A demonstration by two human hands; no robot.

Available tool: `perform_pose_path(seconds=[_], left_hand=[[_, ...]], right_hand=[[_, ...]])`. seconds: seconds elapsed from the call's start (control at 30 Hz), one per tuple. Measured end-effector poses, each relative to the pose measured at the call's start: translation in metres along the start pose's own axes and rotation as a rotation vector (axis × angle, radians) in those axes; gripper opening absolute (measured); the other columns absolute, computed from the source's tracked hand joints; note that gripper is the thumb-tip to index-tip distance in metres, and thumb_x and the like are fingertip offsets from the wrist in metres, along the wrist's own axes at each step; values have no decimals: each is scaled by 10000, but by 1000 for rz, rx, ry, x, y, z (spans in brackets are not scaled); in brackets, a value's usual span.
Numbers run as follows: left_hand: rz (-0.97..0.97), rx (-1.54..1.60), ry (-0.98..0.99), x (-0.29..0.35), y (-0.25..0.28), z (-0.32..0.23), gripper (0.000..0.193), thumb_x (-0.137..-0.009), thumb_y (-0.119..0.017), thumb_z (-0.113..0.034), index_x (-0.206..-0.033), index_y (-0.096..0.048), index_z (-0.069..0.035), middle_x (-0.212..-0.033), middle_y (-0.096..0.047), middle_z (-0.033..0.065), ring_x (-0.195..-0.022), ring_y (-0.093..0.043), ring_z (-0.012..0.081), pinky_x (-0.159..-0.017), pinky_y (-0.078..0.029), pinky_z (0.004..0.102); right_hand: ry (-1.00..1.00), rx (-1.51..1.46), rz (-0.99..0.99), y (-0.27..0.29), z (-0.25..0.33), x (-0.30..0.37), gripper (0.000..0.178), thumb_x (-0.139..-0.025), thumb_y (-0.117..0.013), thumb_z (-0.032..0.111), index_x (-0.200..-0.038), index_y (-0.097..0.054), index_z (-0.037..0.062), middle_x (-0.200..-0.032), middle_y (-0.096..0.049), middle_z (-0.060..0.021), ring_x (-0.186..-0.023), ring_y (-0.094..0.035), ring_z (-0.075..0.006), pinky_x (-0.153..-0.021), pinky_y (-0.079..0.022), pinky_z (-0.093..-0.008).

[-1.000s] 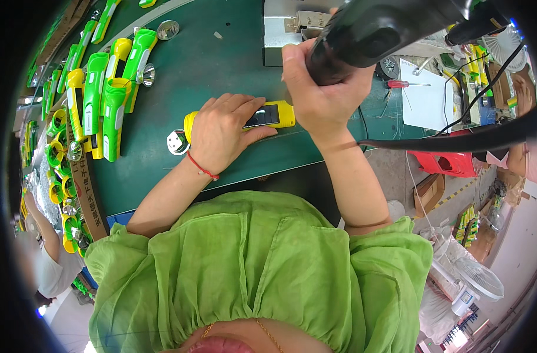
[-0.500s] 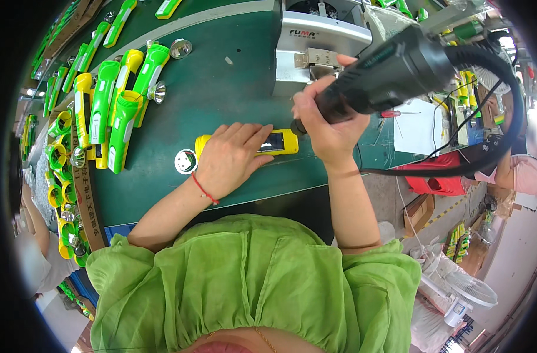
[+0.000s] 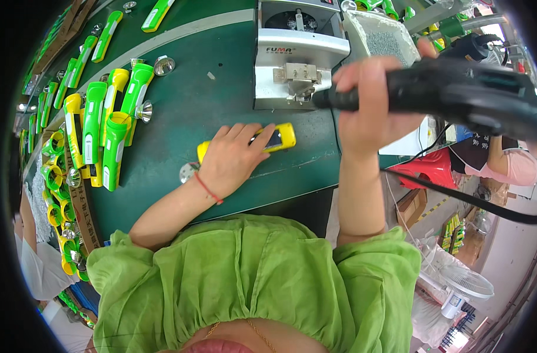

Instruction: Assembling components of solar-powered flashlights at an industrial assembly line station.

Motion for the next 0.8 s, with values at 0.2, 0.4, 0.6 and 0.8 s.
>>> perform_pose_path(seconds=[0.2,0.4,0.6,0.8], left_hand=[[-210,178,-8,1,34,15,618,-715,-800,-323,-1253,-597,-97,-1206,-611,94,-1059,-598,277,-868,-462,380],[-108,330,139,46,28,53,603,-678,-845,-283,-1198,-627,-68,-1158,-645,123,-1038,-623,313,-890,-503,399],[-124,341,120,45,22,46,517,-704,-831,-212,-1158,-646,-48,-1134,-653,134,-1004,-645,315,-859,-537,384],[-133,361,145,44,21,43,491,-730,-810,-201,-1163,-643,-41,-1131,-650,142,-1003,-642,320,-853,-533,382]], right_hand=[[107,148,221,-12,-26,-13,595,-850,-559,-29,-1367,-265,-47,-668,-565,-103,-552,-545,-166,-586,-519,-360],[-88,163,179,-24,-30,-23,540,-849,-608,-4,-1331,-369,-41,-666,-573,-71,-537,-562,-151,-548,-491,-308],[35,203,93,-13,-35,-21,536,-843,-621,-58,-1311,-362,-40,-698,-600,-99,-547,-596,-172,-567,-524,-329],[3,227,253,-28,-37,-36,124,-844,-661,32,-914,-574,-21,-683,-613,-85,-563,-604,-166,-553,-498,-314]])
Point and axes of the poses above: each hand's wrist, its own x-axis away from the middle knuckle, its own y-axis out of the back of the hand, z = x × y, the point moved 4 cm from there along -x, towards the middle knuckle
